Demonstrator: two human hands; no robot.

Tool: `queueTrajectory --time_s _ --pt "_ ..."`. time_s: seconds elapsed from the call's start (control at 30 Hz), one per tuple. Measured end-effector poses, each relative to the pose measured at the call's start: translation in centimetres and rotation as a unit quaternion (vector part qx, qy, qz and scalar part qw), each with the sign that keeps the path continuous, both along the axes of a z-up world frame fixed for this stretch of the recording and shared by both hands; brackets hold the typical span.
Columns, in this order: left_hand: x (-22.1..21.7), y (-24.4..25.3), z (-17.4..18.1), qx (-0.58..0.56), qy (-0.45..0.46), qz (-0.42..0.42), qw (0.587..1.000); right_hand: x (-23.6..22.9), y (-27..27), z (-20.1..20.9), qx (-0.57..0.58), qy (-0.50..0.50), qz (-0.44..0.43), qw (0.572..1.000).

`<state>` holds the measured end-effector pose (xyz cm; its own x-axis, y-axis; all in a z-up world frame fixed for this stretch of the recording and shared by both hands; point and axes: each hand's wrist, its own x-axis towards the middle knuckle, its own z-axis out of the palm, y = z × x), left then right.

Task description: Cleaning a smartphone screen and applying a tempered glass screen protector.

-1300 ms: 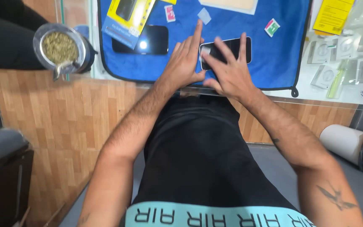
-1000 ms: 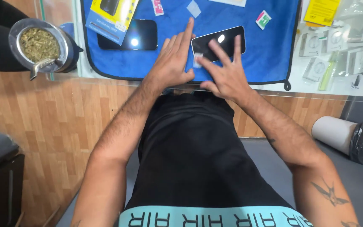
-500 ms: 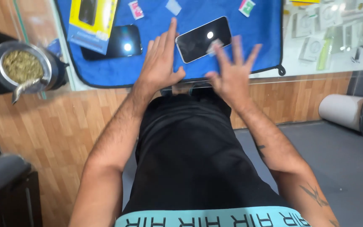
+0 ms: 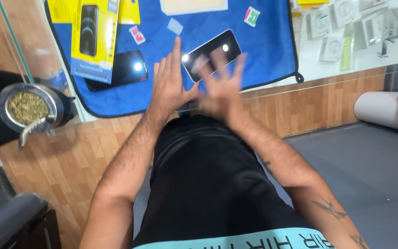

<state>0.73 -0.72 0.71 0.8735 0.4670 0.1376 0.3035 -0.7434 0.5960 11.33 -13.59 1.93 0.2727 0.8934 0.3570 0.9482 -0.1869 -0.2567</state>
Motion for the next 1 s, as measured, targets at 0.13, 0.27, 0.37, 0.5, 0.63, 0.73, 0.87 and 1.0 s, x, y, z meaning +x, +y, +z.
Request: queueTrajectory --time_s 0.13,0.27,0.37,0.5,0.63,0.73,0.87,1.0 --pt "0.2 0.2 -0.2 -0.010 -0.011 0.001 1.000 3.0 -0.5 -0.2 -0.071 0.001 0.005 0.997" --pt "-0.1 -0.1 -0.4 -0.008 -0.021 0.017 1.000 3.0 0.5 -0.4 -0.048 0.031 -0.057 0.997" --pt "0.7 0.4 -0.7 0.023 -0.041 0.018 0.999 2.8 1.7 -0.6 -0.050 0.008 -0.014 0.999" --pt "0.1 0.2 -0.8 0.014 -0.034 0.014 0.999 6.5 0.2 0.3 0.005 0.005 -0.081 0.997" --pt "0.5 0.2 -0.5 0.016 -0.028 0.032 0.999 4.4 1.7 -0.3 0.044 -0.018 -0.039 0.998" --pt "-0.1 0.1 -0.9 0.017 -0.020 0.036 0.999 4.5 1.8 -0.5 0.074 -0.002 -0.015 0.997" --pt "0.1 0.3 -1.7 0.032 -0.073 0.033 0.996 6.9 2.9 -1.2 0.090 0.002 0.007 0.996" --pt "-0.4 0.3 -1.9 -0.018 -0.068 0.023 0.997 3.5 9.2 2.9 0.086 0.200 0.085 0.972"
